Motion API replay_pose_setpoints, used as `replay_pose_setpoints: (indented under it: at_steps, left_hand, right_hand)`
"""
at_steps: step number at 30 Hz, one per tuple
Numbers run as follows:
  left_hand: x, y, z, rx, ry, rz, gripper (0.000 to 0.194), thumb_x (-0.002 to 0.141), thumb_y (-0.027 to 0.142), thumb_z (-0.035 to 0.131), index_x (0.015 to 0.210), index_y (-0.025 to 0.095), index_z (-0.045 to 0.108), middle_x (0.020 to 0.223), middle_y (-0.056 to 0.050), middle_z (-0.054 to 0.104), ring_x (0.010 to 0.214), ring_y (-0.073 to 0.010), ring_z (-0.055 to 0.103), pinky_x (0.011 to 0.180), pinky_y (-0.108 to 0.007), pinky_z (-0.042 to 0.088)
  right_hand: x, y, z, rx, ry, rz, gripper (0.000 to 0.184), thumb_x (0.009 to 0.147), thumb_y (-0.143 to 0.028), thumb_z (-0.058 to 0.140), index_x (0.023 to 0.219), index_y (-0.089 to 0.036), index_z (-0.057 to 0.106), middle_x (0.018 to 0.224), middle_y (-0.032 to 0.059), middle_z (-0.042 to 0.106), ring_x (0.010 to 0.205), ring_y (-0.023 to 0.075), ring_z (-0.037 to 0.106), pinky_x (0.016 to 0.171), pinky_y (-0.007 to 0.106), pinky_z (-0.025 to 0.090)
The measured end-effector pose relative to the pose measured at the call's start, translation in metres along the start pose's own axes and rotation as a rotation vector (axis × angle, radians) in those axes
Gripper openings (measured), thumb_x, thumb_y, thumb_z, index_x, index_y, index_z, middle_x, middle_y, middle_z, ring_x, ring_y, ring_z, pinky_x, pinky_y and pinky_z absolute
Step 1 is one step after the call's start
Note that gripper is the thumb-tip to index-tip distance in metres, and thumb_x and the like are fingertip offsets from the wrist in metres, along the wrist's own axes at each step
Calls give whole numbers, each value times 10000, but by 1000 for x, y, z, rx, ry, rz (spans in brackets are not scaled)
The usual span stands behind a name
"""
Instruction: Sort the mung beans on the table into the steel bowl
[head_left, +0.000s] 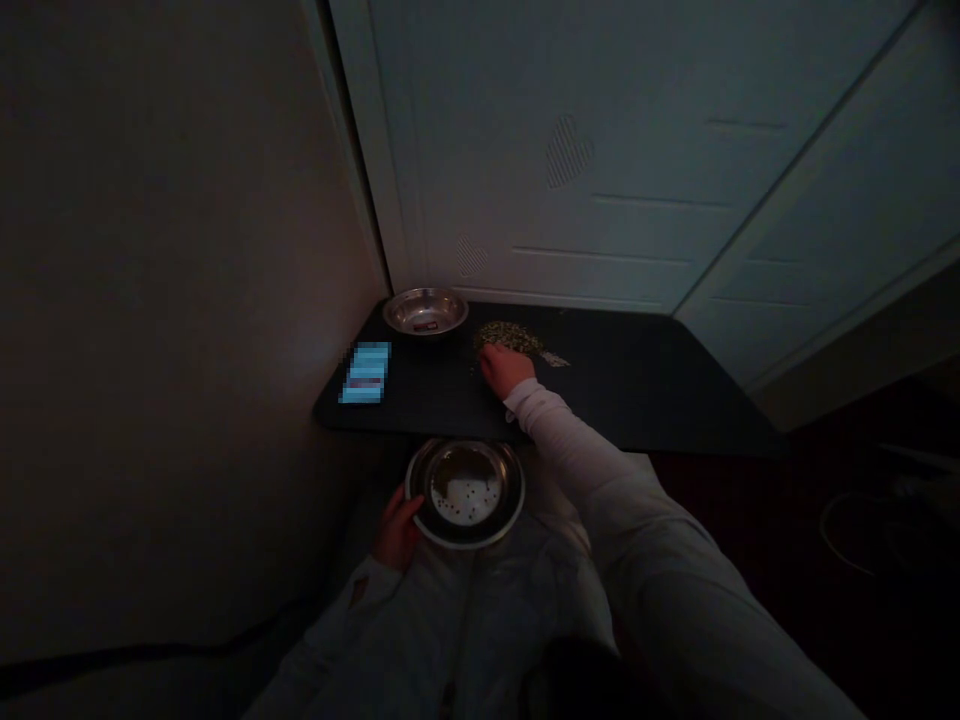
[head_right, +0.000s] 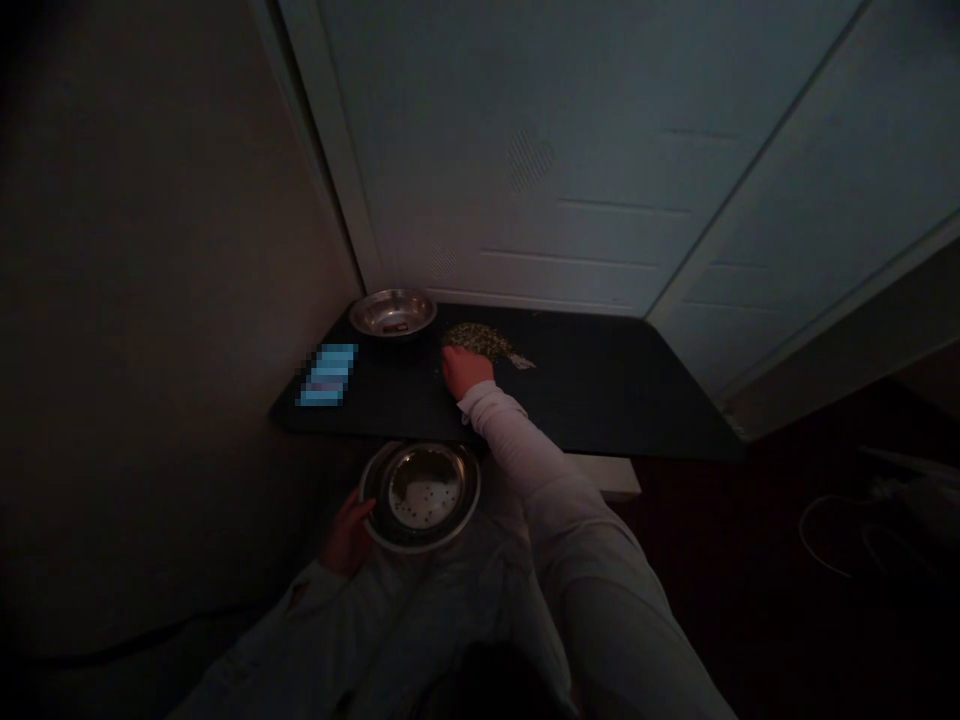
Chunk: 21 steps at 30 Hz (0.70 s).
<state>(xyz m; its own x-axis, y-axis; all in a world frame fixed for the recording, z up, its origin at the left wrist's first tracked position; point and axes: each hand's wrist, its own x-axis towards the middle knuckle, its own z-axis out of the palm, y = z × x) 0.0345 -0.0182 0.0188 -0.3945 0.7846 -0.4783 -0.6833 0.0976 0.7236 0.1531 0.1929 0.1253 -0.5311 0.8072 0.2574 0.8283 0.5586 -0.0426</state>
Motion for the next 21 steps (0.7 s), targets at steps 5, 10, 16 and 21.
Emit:
replay_pose_setpoints:
  at_steps: [5, 10, 16, 21]
  left_hand:
    - [-1, 1, 1, 3, 1, -2, 412, 488, 181, 646, 892, 163, 568, 735, -16, 658, 794, -214, 586, 704, -320, 433]
    - [-1, 0, 0, 15, -7, -3, 446, 500, 189, 639, 938, 167, 558, 759, -24, 657, 799, -212, 584, 704, -321, 431]
    - [2, -2, -3, 18, -8, 4, 379, 493, 194, 646, 866, 176, 583, 711, -3, 650, 772, -199, 588, 684, -301, 432]
    - [3, -3, -5, 17, -14, 8, 370, 501, 192, 642, 866, 176, 583, 705, -4, 647, 744, -188, 591, 661, -290, 437]
  right_hand:
    - [-4, 0, 2, 2, -23, -41, 269, 809, -290, 293, 956, -220, 507, 952, 60, 579, 806, 167, 542, 627, 258, 381]
    - [-15, 0, -1, 2, -53, -79, 276, 812, -300, 290, 965, -227, 509, 934, 56, 581, 797, 164, 541, 620, 255, 373]
    - [-30, 3, -6, 18, -86, -146, 273, 814, -288, 295, 970, -232, 511, 945, 43, 574, 806, 151, 534, 635, 242, 361]
    - [-41, 7, -8, 24, -107, -215, 270, 814, -272, 299, 967, -222, 516, 931, 45, 574, 797, 143, 529, 642, 234, 352]
